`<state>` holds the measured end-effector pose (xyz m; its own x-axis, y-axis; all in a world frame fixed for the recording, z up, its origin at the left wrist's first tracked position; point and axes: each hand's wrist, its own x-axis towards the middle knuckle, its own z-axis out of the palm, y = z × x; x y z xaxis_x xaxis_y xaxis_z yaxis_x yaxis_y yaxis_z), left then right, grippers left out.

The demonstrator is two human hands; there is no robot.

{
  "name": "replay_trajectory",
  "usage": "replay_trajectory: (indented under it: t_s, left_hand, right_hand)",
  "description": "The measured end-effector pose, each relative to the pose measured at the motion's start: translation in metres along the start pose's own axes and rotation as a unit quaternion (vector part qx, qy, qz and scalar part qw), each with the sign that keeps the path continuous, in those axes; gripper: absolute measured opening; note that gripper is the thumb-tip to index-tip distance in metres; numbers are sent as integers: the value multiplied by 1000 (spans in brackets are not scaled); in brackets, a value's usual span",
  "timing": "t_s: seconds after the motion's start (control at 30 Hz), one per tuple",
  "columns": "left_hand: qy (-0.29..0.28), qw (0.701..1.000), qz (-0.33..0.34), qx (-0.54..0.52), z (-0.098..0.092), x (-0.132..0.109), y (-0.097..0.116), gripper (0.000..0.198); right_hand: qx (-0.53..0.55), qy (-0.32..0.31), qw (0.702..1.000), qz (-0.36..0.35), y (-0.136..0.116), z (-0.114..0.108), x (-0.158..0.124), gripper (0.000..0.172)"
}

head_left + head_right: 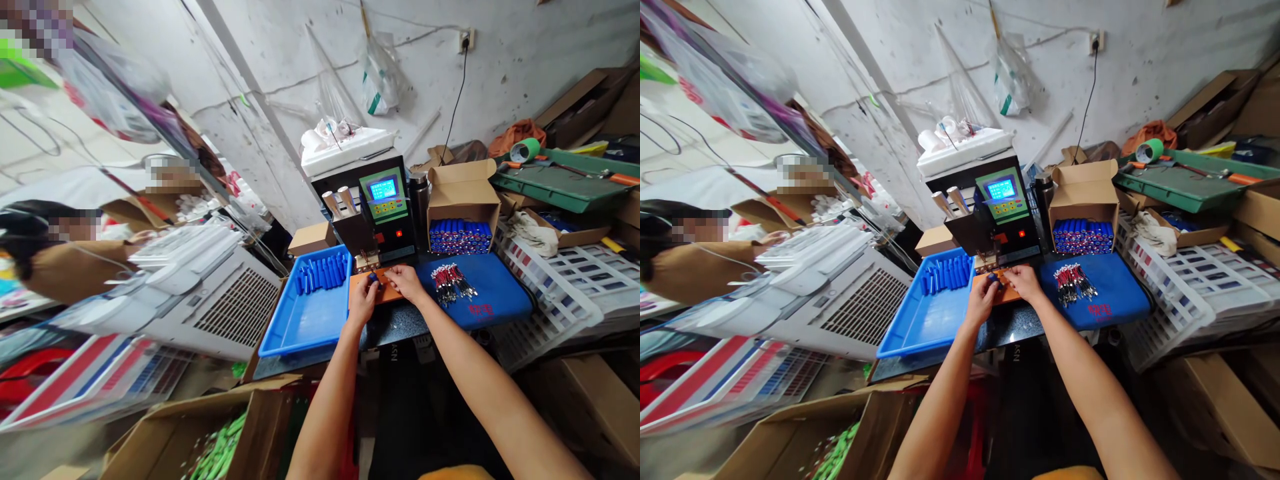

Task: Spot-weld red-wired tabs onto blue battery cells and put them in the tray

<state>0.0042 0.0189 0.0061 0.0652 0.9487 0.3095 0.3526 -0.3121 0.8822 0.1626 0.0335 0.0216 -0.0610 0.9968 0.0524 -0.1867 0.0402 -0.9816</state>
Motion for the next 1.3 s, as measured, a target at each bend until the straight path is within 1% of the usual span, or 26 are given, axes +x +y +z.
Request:
replay_trajectory:
  t_s: [0.13,0.33,0.6,0.77,0.87,1.0,1.13,1.3]
  left_hand:
    - [-10,1000,8,-13,3,4,0,23]
    - [4,999,3,-53,6,4,-1,26]
    - [21,998,6,-61,7,1,1,23]
    - [11,998,16,-67,8,2,1,21]
    - [14,998,26,-63,7,3,-2,22]
    - [20,998,39,-36,7,4,-6,25]
    - [26,998,46,-31,7,4,-9,27]
    - [27,998,49,-40,8,5,-10,25]
  right_hand:
    - [-2,13,1000,-6,1,2,1,41]
    - [5,27,999,-19,5,4,4,40]
    - [-46,34,998,-42,11,4,6,40]
    - [-80,77,993,-46,9,11,7,40]
    - [-91,85,991,-55,4,17,6,40]
    - [-109,81,988,-77,-4,22,7,32]
    - [-176,85,976,-92,-9,24,9,24]
    - [-220,83,967,-99,-11,26,8,21]
